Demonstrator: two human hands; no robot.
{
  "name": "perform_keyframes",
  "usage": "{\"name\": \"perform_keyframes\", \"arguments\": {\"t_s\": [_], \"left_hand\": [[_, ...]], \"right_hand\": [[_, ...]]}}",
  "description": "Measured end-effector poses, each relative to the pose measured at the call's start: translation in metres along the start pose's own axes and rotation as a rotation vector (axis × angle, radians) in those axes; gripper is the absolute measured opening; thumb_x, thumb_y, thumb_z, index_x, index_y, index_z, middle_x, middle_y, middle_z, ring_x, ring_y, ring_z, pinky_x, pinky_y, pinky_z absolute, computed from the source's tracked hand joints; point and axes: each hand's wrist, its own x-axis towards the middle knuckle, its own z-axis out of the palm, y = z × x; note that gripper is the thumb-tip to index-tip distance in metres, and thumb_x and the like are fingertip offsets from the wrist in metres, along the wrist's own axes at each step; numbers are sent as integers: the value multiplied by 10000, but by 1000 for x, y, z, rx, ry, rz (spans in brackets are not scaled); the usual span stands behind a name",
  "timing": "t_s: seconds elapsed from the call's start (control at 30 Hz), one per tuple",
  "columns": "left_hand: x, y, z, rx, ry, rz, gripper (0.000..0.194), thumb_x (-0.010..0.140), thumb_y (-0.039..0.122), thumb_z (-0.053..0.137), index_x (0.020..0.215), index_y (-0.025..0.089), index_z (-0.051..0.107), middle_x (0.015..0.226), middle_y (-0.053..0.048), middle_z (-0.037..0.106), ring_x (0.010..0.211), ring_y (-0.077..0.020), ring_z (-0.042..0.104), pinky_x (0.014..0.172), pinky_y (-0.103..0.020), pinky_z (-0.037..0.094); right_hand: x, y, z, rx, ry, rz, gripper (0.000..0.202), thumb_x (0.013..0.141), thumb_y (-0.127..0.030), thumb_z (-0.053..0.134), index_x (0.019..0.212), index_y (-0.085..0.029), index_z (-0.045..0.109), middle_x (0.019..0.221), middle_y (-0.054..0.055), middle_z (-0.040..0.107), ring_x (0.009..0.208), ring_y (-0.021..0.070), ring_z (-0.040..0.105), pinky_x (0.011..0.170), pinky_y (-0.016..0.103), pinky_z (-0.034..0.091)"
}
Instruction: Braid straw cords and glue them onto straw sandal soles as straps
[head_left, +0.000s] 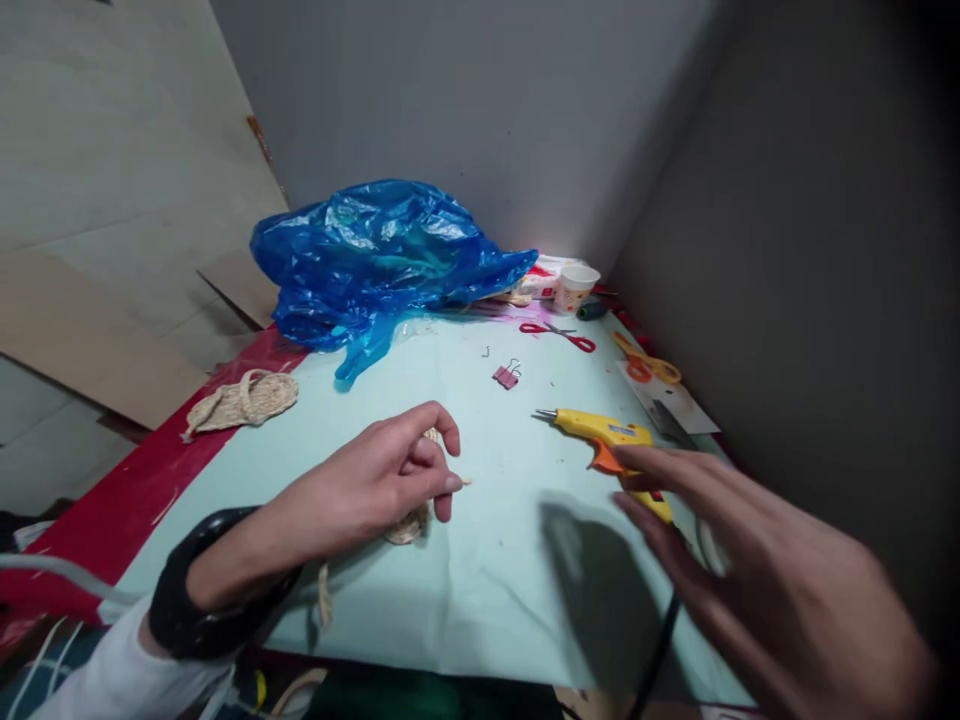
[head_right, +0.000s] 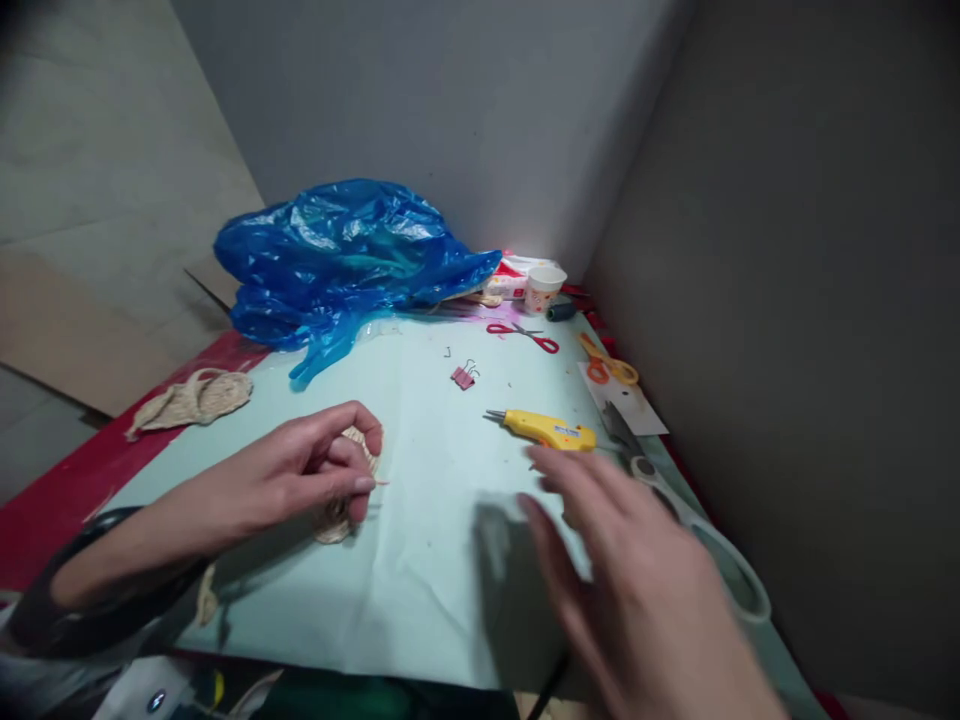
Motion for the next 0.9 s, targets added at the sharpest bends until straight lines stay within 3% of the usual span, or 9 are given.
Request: {"name": "perform_keyframes", "arguments": {"t_s": [0.07, 0.13, 0.23, 0.43, 0.7, 0.8, 0.9], "left_hand": [[-1, 0, -13, 77, -12, 54, 81, 888, 252, 512, 950, 224, 468, 703, -6, 679, 629, -150, 577, 583, -235, 407], [-2, 1, -24, 147, -18, 105, 99, 878, 195, 492, 971, 226, 478, 709, 1, 682, 662, -156, 598, 611, -235, 415], [0, 2, -37, 235, -43, 164, 143, 841, 142, 498, 953, 230, 495, 677, 21, 671, 640, -154, 592, 573, -219, 388], [9, -12, -50, 309, -3, 214, 144, 826, 111, 492, 906, 231, 498, 679, 36, 639, 607, -129, 542, 523, -194, 339], [11, -26, -53, 241, 59, 149, 172, 847, 126, 496, 976, 219, 561, 641, 26, 693, 626, -149, 602, 570, -195, 378], [7, -27, -51, 209, 104, 90, 203, 860, 181, 527, 1047, 230, 589, 654, 17, 695, 606, -139, 598, 548, -179, 394], [-2, -29, -52, 16, 161, 15, 345, 834, 296, 607, 1175, 238, 612, 716, -22, 704, 515, -139, 567, 452, -186, 395]], "right_hand": [[29, -38, 4, 225, -121, -94, 264, 955, -363, 474, 1170, -283, 605, 1088, 62, 692, 939, 226, 669, 779, 334, 506], [56, -67, 12, 331, -247, -146, 190, 931, -267, 521, 1065, -249, 653, 970, 49, 701, 823, 192, 669, 714, 296, 488], [85, -87, 27, 352, -336, -186, 146, 881, -144, 556, 924, -204, 682, 864, 31, 695, 753, 163, 647, 678, 267, 443], [106, -86, 53, 551, -403, -143, 130, 873, -145, 569, 841, -188, 687, 705, -42, 670, 611, 99, 553, 582, 220, 368], [112, -85, 81, 761, -579, -45, 171, 873, -140, 520, 878, -161, 690, 802, 7, 708, 727, 139, 611, 651, 239, 408], [112, -84, 86, 771, -601, -13, 159, 880, -174, 523, 856, -158, 679, 776, 12, 699, 705, 135, 602, 641, 241, 412], [112, -79, 91, 786, -587, 48, 141, 875, -209, 541, 855, -156, 670, 779, 20, 691, 711, 140, 602, 642, 247, 421]]}}
